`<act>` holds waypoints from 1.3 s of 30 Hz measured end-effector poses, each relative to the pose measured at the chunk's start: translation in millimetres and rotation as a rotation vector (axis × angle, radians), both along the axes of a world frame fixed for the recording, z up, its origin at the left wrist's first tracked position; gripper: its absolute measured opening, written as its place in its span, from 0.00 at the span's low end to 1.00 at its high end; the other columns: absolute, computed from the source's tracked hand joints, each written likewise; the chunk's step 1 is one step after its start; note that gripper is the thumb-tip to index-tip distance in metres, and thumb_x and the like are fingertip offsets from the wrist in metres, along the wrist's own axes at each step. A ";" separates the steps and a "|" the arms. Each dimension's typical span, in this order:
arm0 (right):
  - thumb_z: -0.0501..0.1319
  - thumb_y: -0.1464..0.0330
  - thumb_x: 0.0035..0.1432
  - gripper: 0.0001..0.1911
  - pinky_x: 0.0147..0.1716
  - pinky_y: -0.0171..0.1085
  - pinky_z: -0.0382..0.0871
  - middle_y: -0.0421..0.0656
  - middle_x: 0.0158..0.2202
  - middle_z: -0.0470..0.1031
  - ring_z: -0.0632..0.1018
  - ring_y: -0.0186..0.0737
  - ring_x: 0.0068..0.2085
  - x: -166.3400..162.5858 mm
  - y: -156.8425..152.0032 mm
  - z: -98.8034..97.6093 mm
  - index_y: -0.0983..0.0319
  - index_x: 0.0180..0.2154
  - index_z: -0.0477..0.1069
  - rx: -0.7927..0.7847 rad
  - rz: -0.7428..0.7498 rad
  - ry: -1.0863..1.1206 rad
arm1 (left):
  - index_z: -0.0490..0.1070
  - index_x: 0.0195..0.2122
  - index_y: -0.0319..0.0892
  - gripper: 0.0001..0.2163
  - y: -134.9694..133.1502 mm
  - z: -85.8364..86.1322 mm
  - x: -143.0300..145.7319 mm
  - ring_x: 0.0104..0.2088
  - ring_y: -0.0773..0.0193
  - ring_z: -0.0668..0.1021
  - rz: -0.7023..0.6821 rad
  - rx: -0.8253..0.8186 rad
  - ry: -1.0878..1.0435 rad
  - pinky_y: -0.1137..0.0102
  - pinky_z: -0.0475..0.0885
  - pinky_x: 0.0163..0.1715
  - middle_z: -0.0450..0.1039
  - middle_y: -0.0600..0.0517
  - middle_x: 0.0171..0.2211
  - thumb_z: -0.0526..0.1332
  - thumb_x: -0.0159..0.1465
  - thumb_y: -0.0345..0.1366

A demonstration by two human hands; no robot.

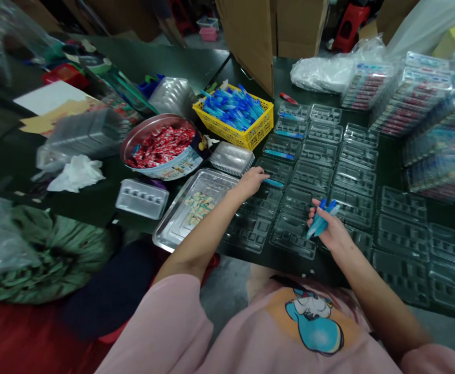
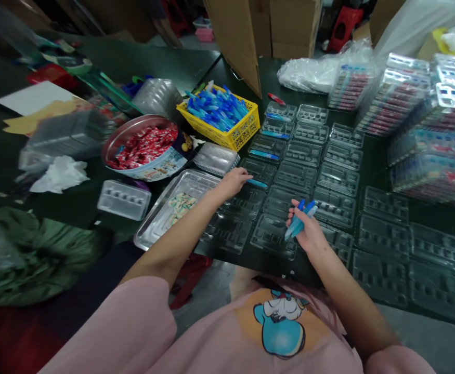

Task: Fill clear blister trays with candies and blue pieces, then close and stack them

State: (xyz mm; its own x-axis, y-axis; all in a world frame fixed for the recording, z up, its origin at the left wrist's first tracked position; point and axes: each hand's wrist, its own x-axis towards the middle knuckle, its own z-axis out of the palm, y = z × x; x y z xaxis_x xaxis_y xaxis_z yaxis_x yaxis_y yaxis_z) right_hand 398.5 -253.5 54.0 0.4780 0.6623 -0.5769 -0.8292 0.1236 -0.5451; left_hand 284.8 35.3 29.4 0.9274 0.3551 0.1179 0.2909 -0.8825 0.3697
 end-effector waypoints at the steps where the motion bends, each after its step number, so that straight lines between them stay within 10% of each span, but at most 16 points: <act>1: 0.71 0.72 0.44 0.18 0.29 0.31 0.74 0.37 0.29 0.76 0.75 0.30 0.29 -1.7 1.6 0.3 0.59 0.41 0.77 0.010 0.002 0.013 | 0.79 0.42 0.42 0.12 -8.4 3.2 -1.4 0.44 0.57 0.74 0.019 -0.030 -0.052 0.62 0.70 0.47 0.74 0.45 0.41 0.60 0.60 0.25; 4: 0.71 0.74 0.42 0.19 0.37 0.35 0.76 0.36 0.28 0.76 0.77 0.31 0.30 -9.2 7.3 2.5 0.59 0.40 0.77 0.035 0.009 0.022 | 0.77 0.42 0.40 0.09 -54.5 14.8 -7.3 0.44 0.58 0.75 0.090 -0.258 -0.200 0.62 0.69 0.48 0.75 0.45 0.41 0.60 0.62 0.29; 9: 0.73 0.69 0.43 0.19 0.40 0.41 0.76 0.38 0.33 0.80 0.80 0.37 0.35 -28.7 11.9 4.8 0.57 0.41 0.76 0.062 0.041 -0.068 | 0.70 0.34 0.39 0.13 -153.5 20.1 -22.7 0.30 0.67 0.75 0.171 -1.242 -0.210 0.71 0.68 0.32 0.73 0.54 0.29 0.65 0.59 0.44; 15: 0.75 0.63 0.42 0.23 0.40 0.42 0.74 0.43 0.44 0.81 0.80 0.44 0.43 -52.2 7.3 -1.1 0.57 0.43 0.76 0.038 0.161 -0.105 | 0.70 0.32 0.39 0.18 -185.2 6.6 -43.5 0.30 0.68 0.76 0.273 -1.542 -0.301 0.71 0.69 0.36 0.73 0.54 0.29 0.73 0.49 0.43; 20: 0.74 0.64 0.45 0.21 0.53 0.44 0.69 0.41 0.47 0.80 0.77 0.42 0.52 -46.6 -0.5 -3.1 0.55 0.43 0.76 0.015 0.129 -0.080 | 0.76 0.40 0.39 0.14 -121.5 8.9 -64.2 0.37 0.63 0.77 0.259 -1.129 -0.249 0.66 0.70 0.45 0.78 0.51 0.36 0.69 0.55 0.40; 26: 0.74 0.68 0.43 0.18 0.44 0.36 0.73 0.37 0.34 0.81 0.80 0.35 0.39 -29.3 -12.5 -10.7 0.56 0.40 0.76 -0.058 0.048 -0.023 | 0.78 0.39 0.42 0.08 -35.0 11.6 -69.6 0.42 0.59 0.76 0.179 -0.355 -0.173 0.63 0.69 0.48 0.77 0.49 0.38 0.63 0.61 0.36; 39: 0.73 0.70 0.45 0.18 0.33 0.32 0.73 0.37 0.30 0.78 0.78 0.33 0.34 -28.6 -15.2 -16.6 0.58 0.40 0.75 -0.048 0.041 -0.028 | 0.78 0.43 0.43 0.08 -24.1 4.1 -63.7 0.40 0.60 0.76 -0.080 -0.080 -0.078 0.66 0.67 0.43 0.76 0.48 0.38 0.62 0.64 0.34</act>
